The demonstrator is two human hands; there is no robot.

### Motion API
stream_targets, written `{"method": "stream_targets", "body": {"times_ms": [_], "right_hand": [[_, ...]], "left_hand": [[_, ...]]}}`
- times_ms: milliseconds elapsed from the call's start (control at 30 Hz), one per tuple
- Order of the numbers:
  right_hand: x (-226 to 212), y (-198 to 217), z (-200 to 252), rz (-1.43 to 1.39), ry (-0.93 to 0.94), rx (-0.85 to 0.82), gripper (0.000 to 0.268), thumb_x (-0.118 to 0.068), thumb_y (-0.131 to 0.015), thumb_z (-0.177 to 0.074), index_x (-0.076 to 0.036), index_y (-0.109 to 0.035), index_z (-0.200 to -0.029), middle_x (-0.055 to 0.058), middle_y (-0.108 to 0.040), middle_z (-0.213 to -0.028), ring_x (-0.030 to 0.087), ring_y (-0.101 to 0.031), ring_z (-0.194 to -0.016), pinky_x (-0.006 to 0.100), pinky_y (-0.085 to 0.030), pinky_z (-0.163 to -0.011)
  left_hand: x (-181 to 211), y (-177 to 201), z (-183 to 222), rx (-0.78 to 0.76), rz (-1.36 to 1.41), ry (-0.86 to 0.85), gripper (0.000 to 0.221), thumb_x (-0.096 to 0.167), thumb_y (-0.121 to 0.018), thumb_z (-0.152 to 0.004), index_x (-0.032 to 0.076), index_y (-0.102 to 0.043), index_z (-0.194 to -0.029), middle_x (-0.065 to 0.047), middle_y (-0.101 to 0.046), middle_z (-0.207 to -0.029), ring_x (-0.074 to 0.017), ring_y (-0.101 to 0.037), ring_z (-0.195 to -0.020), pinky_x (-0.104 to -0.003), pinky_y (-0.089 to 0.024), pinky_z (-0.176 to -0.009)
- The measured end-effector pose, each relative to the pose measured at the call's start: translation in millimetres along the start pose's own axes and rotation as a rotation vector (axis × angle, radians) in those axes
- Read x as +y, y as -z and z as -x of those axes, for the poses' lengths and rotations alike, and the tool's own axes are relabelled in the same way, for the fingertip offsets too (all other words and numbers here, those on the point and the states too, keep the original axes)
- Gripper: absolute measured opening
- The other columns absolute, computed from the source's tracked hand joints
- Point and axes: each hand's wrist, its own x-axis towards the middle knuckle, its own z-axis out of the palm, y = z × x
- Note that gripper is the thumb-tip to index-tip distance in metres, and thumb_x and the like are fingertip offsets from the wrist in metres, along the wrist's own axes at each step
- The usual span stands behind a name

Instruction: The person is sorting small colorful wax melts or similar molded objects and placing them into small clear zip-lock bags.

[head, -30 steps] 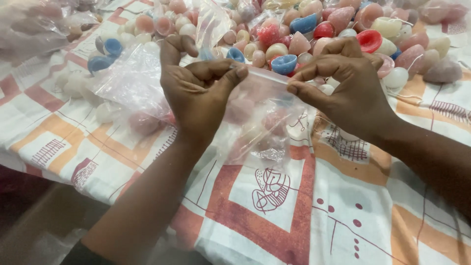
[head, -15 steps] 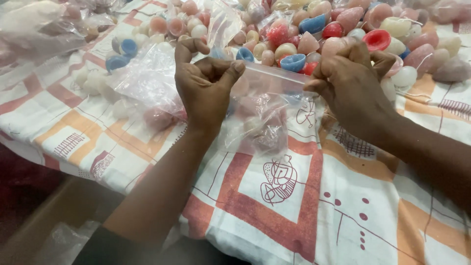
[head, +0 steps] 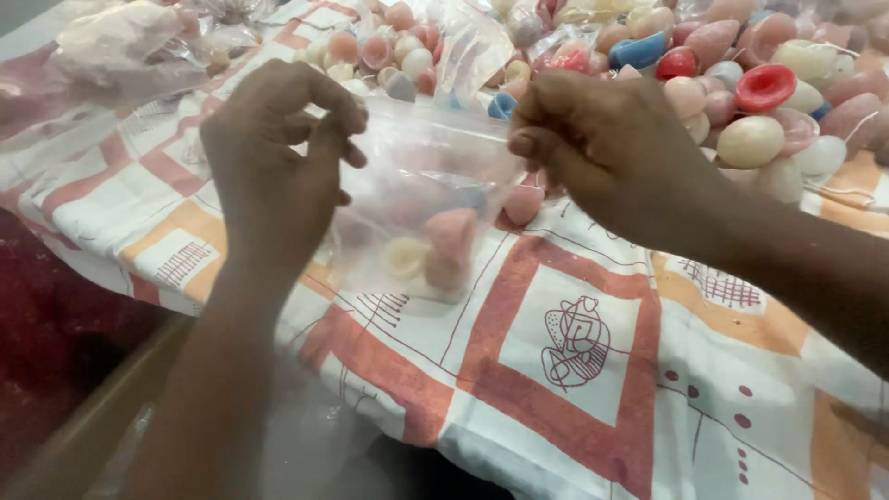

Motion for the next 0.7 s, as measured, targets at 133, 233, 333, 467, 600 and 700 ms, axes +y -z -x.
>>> {"method": "stream_targets", "body": {"times_ms": [133,233,333,467,600,700], "right_hand": [[6.5,-50.1,-34.5,-0.127,-0.026,-0.033,0.016,-0.017,-0.066,-0.102,-0.001,-0.066,-0.098,0.007,-0.074,-0.075,0.011,-0.074,-0.069,0.029,-0.055,-0.058],[9.4,-74.9,-43.7,-0.078,0.059,0.018,0.014,-0.015,-0.07,-0.098,0.0,-0.068,-0.098,0.011,-0.073,-0.076,0.017,-0.071,-0.064,0.034,-0.054,-0.059],[4.5,-85.1,-42.3,-0.113,0.049,0.034,0.014,-0.013,-0.069,-0.099,0.001,-0.067,-0.098,0.01,-0.072,-0.075,0.018,-0.07,-0.061,0.034,-0.053,-0.057],[-1.8,-89.5,-33.7,0.17,-0.003,0.042,0.026,-0.021,-0.067,-0.1,-0.002,-0.065,-0.118,0.018,-0.07,-0.108,0.03,-0.066,-0.096,0.046,-0.05,-0.083],[-12.5,-108.6,-25.1,0.243,0.176,-0.174,0.052,-0.041,-0.049,-0.108,-0.011,-0.047,-0.151,0.02,-0.043,-0.157,0.037,-0.04,-0.144,0.058,-0.029,-0.116],[-1.9,-128.5,-21.9,0.185,0.122,-0.31,0.08,-0.054,-0.039,-0.103,-0.002,-0.02,-0.161,0.023,-0.031,-0.162,0.041,-0.025,-0.151,0.061,-0.018,-0.116]], "left_hand": [[-34.2,33.0,-10.0,-0.082,-0.061,0.339,0.016,-0.01,-0.061,-0.09,0.004,-0.066,-0.085,-0.004,-0.066,-0.091,-0.0098,-0.074,-0.073,-0.023,-0.05,-0.047],[-57.6,32.2,-2.1,-0.129,-0.254,0.171,0.01,-0.007,-0.069,-0.094,0.003,-0.069,-0.094,-0.01,-0.072,-0.101,-0.0184,-0.076,-0.083,-0.032,-0.058,-0.065],[-32.5,15.6,17.4,-0.17,-0.67,-0.119,0.03,0.006,-0.081,-0.088,0.007,-0.069,-0.115,-0.02,-0.06,-0.135,-0.0353,-0.06,-0.122,-0.048,-0.045,-0.095],[-14.4,3.8,63.5,-0.459,-0.644,0.073,0.06,0.033,-0.074,-0.093,0.009,-0.049,-0.143,-0.018,-0.044,-0.153,-0.0388,-0.036,-0.145,-0.056,-0.027,-0.117],[-38.6,-0.5,89.9,-0.58,-0.534,0.257,0.094,0.051,-0.065,-0.096,0.005,-0.014,-0.161,-0.021,-0.019,-0.169,-0.0413,-0.007,-0.157,-0.057,-0.005,-0.124],[-59.6,-1.5,85.8,-0.607,-0.557,0.234,0.103,0.047,-0.068,-0.086,0.004,-0.013,-0.162,-0.02,-0.014,-0.169,-0.0419,-0.006,-0.157,-0.056,-0.006,-0.124]]}}
